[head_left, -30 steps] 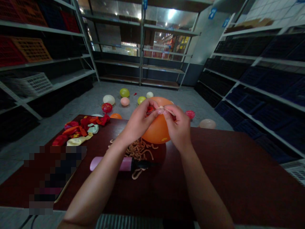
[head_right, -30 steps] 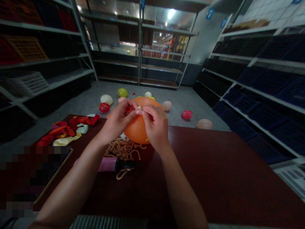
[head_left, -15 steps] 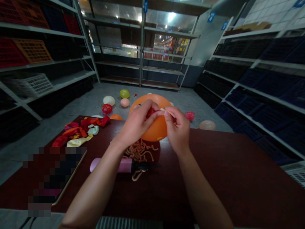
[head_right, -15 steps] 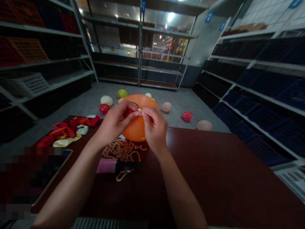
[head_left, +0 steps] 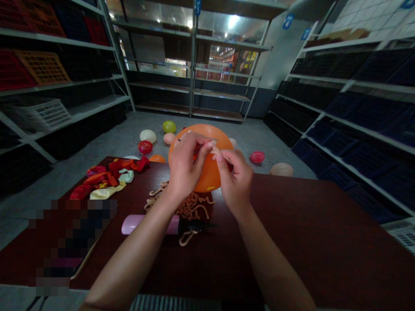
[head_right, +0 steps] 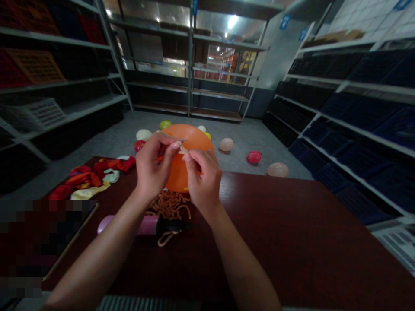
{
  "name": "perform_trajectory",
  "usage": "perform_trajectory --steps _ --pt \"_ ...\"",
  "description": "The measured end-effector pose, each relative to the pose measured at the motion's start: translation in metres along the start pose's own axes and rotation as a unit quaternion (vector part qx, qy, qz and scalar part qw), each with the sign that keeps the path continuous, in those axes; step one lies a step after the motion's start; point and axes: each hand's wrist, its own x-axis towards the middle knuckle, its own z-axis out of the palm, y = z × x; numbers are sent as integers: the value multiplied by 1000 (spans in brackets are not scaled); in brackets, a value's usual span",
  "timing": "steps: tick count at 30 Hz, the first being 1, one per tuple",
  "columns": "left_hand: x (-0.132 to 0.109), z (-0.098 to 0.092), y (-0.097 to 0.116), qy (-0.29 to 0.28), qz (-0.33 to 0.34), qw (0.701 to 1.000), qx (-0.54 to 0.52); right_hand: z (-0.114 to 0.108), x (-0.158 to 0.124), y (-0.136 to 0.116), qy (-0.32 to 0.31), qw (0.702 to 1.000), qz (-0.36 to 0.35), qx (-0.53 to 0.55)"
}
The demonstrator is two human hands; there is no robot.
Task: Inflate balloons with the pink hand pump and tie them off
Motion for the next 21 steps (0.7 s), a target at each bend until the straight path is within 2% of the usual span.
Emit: perform_trajectory --steps 6,11,17,21 --pt "4 0 -1 49 -140 980 -136 -2 0 -8 -44 983 -82 -158" --pt "12 -12 -13 61 -210 951 -221 -1 0 -12 -90 977 -94 -167" --pt "15 -20 -28 76 -264 924 -266 0 -1 -14 -114 973 -108 -168" --pt "12 -9 -25 82 -216 946 -227 0 -1 -12 -110 980 -83 -144"
